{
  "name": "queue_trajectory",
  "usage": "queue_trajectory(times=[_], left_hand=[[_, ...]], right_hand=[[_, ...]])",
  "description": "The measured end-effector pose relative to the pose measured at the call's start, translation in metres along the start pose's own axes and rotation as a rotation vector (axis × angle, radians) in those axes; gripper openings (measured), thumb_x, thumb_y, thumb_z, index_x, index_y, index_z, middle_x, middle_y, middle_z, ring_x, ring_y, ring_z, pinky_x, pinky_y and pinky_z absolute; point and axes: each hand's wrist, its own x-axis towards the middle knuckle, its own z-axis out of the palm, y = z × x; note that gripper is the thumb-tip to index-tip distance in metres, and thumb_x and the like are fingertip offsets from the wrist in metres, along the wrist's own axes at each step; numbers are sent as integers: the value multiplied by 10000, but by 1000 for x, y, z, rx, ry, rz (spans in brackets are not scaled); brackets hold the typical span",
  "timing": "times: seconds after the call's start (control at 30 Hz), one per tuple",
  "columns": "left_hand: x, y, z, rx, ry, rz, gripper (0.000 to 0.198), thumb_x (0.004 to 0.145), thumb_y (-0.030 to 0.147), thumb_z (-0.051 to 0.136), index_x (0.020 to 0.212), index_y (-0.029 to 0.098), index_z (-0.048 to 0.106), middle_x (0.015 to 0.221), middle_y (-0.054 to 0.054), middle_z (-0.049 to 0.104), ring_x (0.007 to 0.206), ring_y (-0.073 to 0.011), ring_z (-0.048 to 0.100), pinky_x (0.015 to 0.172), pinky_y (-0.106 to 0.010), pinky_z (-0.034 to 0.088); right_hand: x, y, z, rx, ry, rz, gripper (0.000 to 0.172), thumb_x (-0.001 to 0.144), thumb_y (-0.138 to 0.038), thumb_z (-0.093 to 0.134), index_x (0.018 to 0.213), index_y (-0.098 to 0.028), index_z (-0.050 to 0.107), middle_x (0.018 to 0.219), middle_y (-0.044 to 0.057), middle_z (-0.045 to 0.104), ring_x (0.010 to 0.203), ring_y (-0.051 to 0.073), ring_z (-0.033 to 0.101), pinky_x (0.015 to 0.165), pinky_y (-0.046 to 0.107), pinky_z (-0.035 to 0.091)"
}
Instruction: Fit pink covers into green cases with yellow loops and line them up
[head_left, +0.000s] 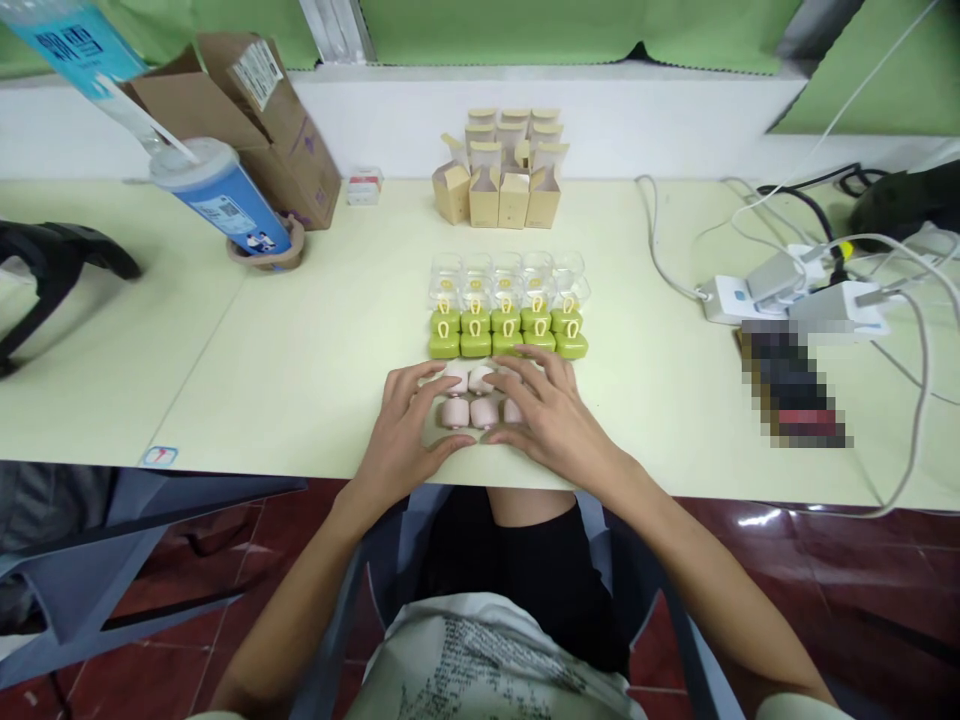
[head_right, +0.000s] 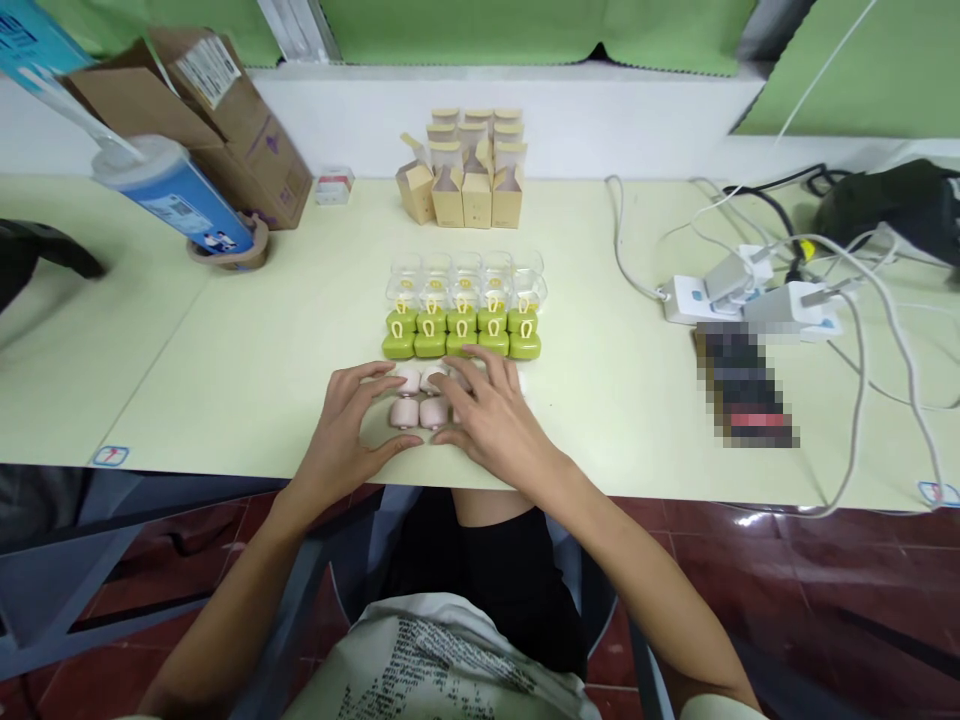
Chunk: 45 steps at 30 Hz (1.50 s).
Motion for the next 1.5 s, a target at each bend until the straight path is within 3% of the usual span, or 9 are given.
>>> queue_trajectory(times=[0.1,0.23,0.43,0.63,0.9,1.03,1.27,1.4,1.5], left_hand=[[14,5,2,52,-64,159,722,950,528,858,1531,224,557,1565,-181,621,1447,-392,526,1230,-636,524],[26,8,6,76,-155,163,771,964,480,855,1591,188,515,1582,-187,635,1470,-419,520,1215,-640,523],[28,2,0,-35,-198,175,596,1031,354,792,1561,224,553,1545,-153,686,1435,-345,618,1219,-586,536],[24,-1,2,-25,-200,155,581,1031,378,788,1559,240,587,1599,-165,643,1476,-365,584,1221,-612,542],[38,25,12,127,-263,316,721,1045,561,726,1631,192,526,1694,-196,564,1551,-411,508,1292,-654,457],[46,33,20,206,-297,333,708,1033,511,751,1604,145,547,1675,-227,570,1519,-437,545,1257,-636,496],[44,30,30,138,-282,300,512,1082,359,679,1552,181,581,1636,-213,597,1486,-414,570,1238,-658,523],[40,33,22,66,-178,351,555,1087,433,680,1573,197,551,1657,-212,582,1541,-391,530,1272,-642,505],[42,22,8,-5,62,322,438,1076,445,715,1461,255,630,1563,-156,661,1476,-325,580,1260,-572,519]], right_hand=[[-7,12,-17,30,31,8,447,1007,-450,815,1382,-228,715,1558,165,698,1503,437,519,1218,684,485],[-13,23,-27,17,-44,14,358,973,-380,863,1252,-202,729,1525,151,723,1535,466,479,1197,691,499],[-14,23,-19,61,-70,24,254,1035,-348,784,1231,-202,712,1517,161,713,1519,426,511,1203,664,492],[-16,20,-8,56,-32,29,288,1080,-383,718,1286,-182,733,1513,194,684,1498,424,526,1196,660,510],[-48,31,-24,79,195,31,599,1016,-483,798,1561,-312,615,1662,159,587,1577,427,490,1290,712,460],[-67,35,-20,71,97,73,798,1033,-453,780,1736,-333,424,1727,193,499,1594,442,483,1264,733,501],[-65,23,18,49,73,110,870,1151,-240,521,1843,-407,21,1925,139,61,1782,437,140,1370,775,339],[-68,15,9,76,32,104,881,1140,-321,575,1844,-400,51,1937,90,-47,1791,454,51,1380,803,282],[-73,21,-10,107,159,163,779,1112,-361,629,1804,-424,278,1905,104,156,1759,466,207,1346,812,345]])
